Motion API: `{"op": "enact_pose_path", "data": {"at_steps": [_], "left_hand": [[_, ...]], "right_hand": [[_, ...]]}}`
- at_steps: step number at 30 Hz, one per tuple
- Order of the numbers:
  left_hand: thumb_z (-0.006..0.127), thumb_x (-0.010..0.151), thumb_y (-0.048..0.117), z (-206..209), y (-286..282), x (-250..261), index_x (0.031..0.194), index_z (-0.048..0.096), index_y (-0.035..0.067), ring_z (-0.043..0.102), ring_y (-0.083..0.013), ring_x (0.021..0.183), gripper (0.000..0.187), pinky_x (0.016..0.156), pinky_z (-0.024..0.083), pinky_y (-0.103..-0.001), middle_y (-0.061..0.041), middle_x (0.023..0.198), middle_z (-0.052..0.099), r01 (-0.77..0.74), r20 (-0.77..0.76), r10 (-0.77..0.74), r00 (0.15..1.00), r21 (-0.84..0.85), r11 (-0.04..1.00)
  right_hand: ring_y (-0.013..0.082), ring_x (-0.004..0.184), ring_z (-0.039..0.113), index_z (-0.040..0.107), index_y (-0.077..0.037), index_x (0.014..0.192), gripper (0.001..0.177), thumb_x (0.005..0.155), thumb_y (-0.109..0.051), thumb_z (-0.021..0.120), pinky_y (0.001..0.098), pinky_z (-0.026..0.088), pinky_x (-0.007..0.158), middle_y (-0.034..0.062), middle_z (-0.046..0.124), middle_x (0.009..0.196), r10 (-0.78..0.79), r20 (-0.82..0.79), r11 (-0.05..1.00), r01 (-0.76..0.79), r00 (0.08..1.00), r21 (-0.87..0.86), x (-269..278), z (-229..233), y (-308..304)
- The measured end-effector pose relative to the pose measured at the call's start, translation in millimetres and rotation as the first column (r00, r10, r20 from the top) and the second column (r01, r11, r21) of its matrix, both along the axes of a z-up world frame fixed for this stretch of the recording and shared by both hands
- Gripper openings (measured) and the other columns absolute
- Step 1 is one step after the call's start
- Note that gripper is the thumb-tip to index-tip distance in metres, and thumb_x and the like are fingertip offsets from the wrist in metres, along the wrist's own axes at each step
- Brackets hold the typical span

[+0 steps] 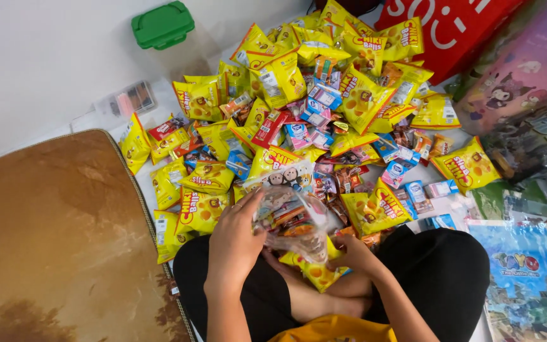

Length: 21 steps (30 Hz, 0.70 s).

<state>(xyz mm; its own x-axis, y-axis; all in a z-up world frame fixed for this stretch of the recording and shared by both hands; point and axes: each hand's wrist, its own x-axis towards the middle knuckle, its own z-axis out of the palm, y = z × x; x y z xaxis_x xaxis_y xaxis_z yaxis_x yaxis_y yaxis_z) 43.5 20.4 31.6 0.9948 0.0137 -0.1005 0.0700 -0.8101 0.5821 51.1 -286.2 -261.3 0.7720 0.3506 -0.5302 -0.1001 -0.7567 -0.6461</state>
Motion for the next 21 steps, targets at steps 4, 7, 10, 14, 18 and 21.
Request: {"op": "enact_pose_path", "data": {"at_steps": [4,7,10,14,18,21], "left_hand": [[0.067,0.074,0.001,-3.6,-2.8,2.2,0.148,0.054,0.014,0.056,-0.0338,0.128,0.076,0.108,0.042,-0.046,-0.005,0.15,0.058,0.021,0.016,-0.021,1.0,0.015,1.0],[0.071,0.078,0.002,4.0,-6.4,4.2,0.151,0.051,0.017,0.053,-0.0333,0.132,0.077,0.107,0.043,-0.048,-0.002,0.153,0.055,0.017,-0.052,-0.016,0.999,0.019,1.0],[0.074,0.079,0.004,6.2,-7.0,6.4,0.153,0.049,0.02,0.051,-0.033,0.134,0.079,0.107,0.044,-0.05,0.001,0.155,0.053,0.023,-0.105,-0.02,0.994,0.028,0.999],[0.072,0.075,0.004,-8.0,-3.2,5.9,0.151,0.052,0.019,0.054,-0.0323,0.131,0.079,0.107,0.045,-0.047,0.001,0.155,0.054,0.035,-0.034,-0.034,0.999,0.036,0.999],[0.074,0.077,0.004,-5.3,-4.2,7.4,0.151,0.051,0.018,0.053,-0.032,0.133,0.079,0.109,0.044,-0.047,0.001,0.155,0.054,0.053,-0.052,-0.05,0.997,0.061,0.997],[0.072,0.08,0.003,1.3,-6.8,9.3,0.153,0.048,0.019,0.051,-0.031,0.134,0.079,0.11,0.044,-0.047,0.002,0.156,0.052,0.047,-0.094,-0.043,0.995,0.042,0.998]], "right_hand": [[0.009,0.092,0.062,0.072,-0.014,0.106,0.051,0.061,-0.012,0.096,0.0257,0.052,0.08,-0.0034,0.074,0.098,-0.055,-0.114,0.942,0.089,0.992,0.323,-16.1,20.5,-12.9],[0.0097,0.104,0.067,0.067,-0.013,0.111,0.05,0.068,-0.006,0.093,0.0252,0.056,0.09,-0.0007,0.076,0.11,-0.064,-0.126,0.902,0.112,0.99,0.417,-30.2,44.3,-16.6],[0.0115,0.11,0.068,0.061,-0.01,0.119,0.06,0.068,0.007,0.087,0.0243,0.059,0.088,0.0039,0.073,0.117,-0.116,-0.186,0.827,0.199,0.976,0.526,-43.0,59.7,-22.6],[0.0187,0.108,0.073,0.066,-0.002,0.125,0.07,0.063,-0.005,0.098,0.0365,0.062,0.096,0.0098,0.078,0.124,-0.246,-0.351,0.645,0.423,0.903,0.636,-45.7,81.7,-57.0],[0.0379,0.09,0.077,0.062,0.004,0.125,0.064,0.065,0.003,0.084,0.0488,0.063,0.076,0.0284,0.079,0.113,-0.492,-0.51,0.358,0.698,0.706,0.621,-19.6,133.7,-78.8],[0.0388,0.084,0.072,0.059,0.009,0.118,0.049,0.073,-0.002,0.075,0.0482,0.06,0.075,0.0288,0.073,0.112,-0.687,-0.465,0.155,0.738,0.558,0.657,14.6,165.5,-73.7]]}}
